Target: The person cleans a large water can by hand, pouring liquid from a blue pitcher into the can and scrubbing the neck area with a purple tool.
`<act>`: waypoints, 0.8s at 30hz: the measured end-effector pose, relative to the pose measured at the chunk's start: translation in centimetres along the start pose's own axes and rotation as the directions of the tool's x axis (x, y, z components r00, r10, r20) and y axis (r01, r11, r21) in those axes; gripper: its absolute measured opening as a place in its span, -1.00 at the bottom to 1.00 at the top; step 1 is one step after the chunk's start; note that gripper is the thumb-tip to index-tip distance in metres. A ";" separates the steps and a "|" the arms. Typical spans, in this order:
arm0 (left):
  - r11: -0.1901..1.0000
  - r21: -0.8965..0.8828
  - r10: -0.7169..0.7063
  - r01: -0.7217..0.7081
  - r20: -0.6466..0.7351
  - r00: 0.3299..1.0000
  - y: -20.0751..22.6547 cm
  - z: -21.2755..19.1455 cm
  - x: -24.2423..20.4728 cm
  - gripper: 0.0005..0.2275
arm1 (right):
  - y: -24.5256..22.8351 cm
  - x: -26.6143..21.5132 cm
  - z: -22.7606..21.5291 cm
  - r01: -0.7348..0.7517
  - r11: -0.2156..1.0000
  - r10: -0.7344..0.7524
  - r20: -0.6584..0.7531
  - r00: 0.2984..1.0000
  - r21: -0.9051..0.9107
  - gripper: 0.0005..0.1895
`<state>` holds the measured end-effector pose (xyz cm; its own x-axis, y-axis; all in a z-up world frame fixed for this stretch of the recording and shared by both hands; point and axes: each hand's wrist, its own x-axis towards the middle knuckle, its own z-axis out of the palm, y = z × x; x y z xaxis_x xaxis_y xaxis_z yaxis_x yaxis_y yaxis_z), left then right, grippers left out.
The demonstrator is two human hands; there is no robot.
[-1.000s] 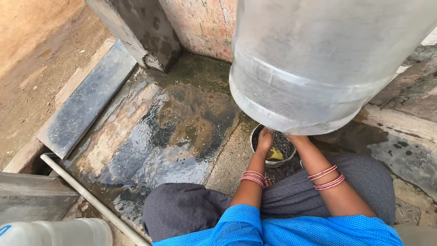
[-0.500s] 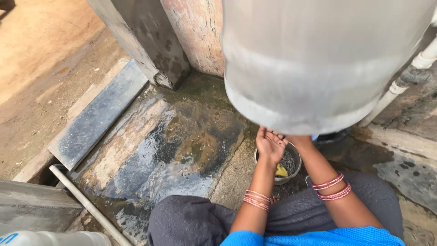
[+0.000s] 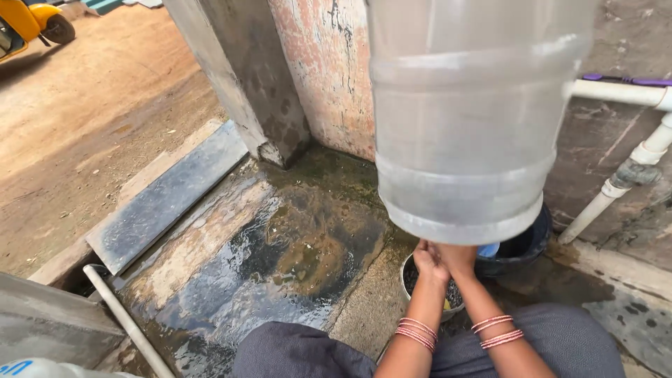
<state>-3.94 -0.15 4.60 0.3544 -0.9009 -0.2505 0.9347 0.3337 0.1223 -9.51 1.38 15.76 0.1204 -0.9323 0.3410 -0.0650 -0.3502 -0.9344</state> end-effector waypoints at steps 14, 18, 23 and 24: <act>0.917 0.391 -0.021 0.079 -0.150 0.988 1.7 2.6 -3.0 -0.33 | -7.0 0.9 -1.0 -0.014 0.972 -0.015 0.123 0.992 0.235 -0.69; 0.660 0.744 0.047 0.109 -0.185 0.982 2.2 2.6 -4.5 -0.11 | -5.8 0.9 -1.9 0.081 0.969 -0.113 0.126 0.986 0.232 -0.69; 0.673 0.734 0.001 0.090 -0.123 0.992 2.9 2.3 -4.3 -0.06 | -5.6 0.7 -3.1 0.190 0.977 -0.177 0.127 0.976 -0.096 -0.66; 0.692 0.720 0.000 0.051 -0.071 0.997 3.0 2.6 -4.3 -0.05 | -6.4 0.9 -3.3 0.211 0.973 -0.198 0.128 0.972 -0.098 -0.66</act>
<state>-2.78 4.00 8.56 0.3558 -0.8786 -0.3185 0.6457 -0.0153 0.7634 -12.22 2.53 22.40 0.2562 -0.8251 0.5036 -0.1347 -0.5463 -0.8267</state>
